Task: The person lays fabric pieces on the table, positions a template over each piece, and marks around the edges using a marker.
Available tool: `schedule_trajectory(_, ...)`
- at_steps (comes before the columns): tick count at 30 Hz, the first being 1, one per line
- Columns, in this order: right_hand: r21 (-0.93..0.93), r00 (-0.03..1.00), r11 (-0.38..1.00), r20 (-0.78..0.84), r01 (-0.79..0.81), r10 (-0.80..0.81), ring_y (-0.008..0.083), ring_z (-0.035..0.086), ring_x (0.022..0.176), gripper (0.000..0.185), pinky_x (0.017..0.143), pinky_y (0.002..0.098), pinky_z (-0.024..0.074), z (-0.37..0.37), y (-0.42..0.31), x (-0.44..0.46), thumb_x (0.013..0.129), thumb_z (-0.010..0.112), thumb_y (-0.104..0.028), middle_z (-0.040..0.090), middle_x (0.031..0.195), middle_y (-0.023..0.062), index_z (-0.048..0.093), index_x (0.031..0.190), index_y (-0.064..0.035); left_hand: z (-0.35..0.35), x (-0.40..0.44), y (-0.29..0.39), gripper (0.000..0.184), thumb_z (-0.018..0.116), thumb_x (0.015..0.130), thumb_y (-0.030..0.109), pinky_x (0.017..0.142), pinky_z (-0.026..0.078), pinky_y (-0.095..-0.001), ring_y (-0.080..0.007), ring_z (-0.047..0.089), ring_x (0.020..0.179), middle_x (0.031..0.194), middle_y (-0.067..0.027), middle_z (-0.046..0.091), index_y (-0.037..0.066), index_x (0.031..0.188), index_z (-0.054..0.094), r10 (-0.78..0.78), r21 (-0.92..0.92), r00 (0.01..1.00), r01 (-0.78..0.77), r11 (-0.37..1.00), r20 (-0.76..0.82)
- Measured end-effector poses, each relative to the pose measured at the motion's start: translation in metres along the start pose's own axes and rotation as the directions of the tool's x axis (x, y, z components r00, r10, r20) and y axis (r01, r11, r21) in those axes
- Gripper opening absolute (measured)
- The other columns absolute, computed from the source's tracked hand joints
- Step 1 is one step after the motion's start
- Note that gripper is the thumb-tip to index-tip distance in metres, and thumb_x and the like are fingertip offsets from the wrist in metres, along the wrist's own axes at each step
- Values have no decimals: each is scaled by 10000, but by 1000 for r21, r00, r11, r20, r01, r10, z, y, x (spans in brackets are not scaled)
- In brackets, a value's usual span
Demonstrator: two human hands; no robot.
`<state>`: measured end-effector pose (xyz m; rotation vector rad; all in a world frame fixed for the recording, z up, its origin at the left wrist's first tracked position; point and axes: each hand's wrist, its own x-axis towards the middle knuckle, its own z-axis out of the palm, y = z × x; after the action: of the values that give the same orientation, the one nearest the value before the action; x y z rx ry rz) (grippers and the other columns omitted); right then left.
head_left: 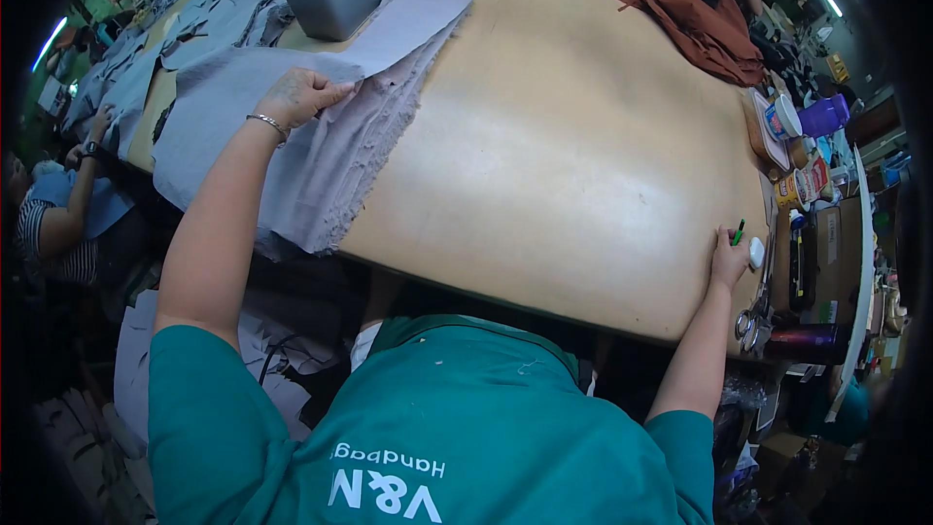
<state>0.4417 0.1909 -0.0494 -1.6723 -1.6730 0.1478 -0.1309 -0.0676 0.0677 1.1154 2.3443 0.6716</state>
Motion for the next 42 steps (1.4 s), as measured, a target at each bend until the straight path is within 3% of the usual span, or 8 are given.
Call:
schedule_trajectory(3,18,1000,1000,1,-10,10,190,495,563,245,565,305,407,-2,-4,-1,716,610,-236,522,610,79,532,710,-3,5,-7,-2,311,647,694,332,486,357,-223,-77,445,496,568,-17,538,30,644,592,-85,-293,995,97,951,52)
schedule_trajectory(12,82,1000,996,-9,24,-23,191,505,576,244,576,301,411,1,1,0,718,608,-238,529,621,80,535,719,-5,-40,27,-43,389,416,814,353,678,403,-435,-410,510,784,848,-247,542,-10,867,547,328,487,782,-37,873,-529)
schedule_trajectory(16,62,1000,998,-28,17,-15,194,506,574,251,577,305,413,3,4,0,718,608,-249,530,623,82,538,723,-7,-108,30,-107,432,374,820,399,614,399,-383,-325,526,724,783,-195,541,2,840,541,21,178,590,209,962,-807)
schedule_trajectory(19,83,1000,997,-24,-3,5,199,510,571,266,575,313,415,2,3,-2,715,612,-266,535,623,83,543,726,-9,-147,12,-97,368,379,827,353,511,386,-332,-238,517,609,684,-129,525,24,766,531,-1,-32,469,-59,998,-883)
schedule_trajectory(24,41,999,999,-43,13,-12,204,520,582,261,580,315,420,2,3,0,723,605,-263,544,634,85,546,734,-8,-98,5,50,307,401,827,294,403,371,-271,-135,508,482,576,-53,508,49,685,519,324,-137,557,-632,763,-764)
schedule_trajectory(33,396,993,917,-85,-44,84,129,473,566,263,564,263,408,-5,6,-9,737,612,-247,525,617,44,529,742,3,227,-57,255,319,548,753,312,665,402,-326,-263,530,713,783,-152,549,5,840,535,847,-316,529,-812,491,-44)
schedule_trajectory(39,405,989,909,-66,-97,135,124,468,533,323,536,256,405,-13,-9,-6,748,606,-294,530,599,54,528,697,15,208,14,156,261,646,683,226,723,425,-343,-286,538,778,814,-161,571,9,809,575,728,170,522,-749,641,-444)
schedule_trajectory(42,333,985,931,-32,-150,170,150,510,534,341,537,274,418,-14,-19,-8,745,606,-312,549,604,81,529,694,16,156,45,130,432,579,718,390,754,417,-341,-286,539,851,882,-183,577,-17,862,584,388,170,863,-350,921,-324)
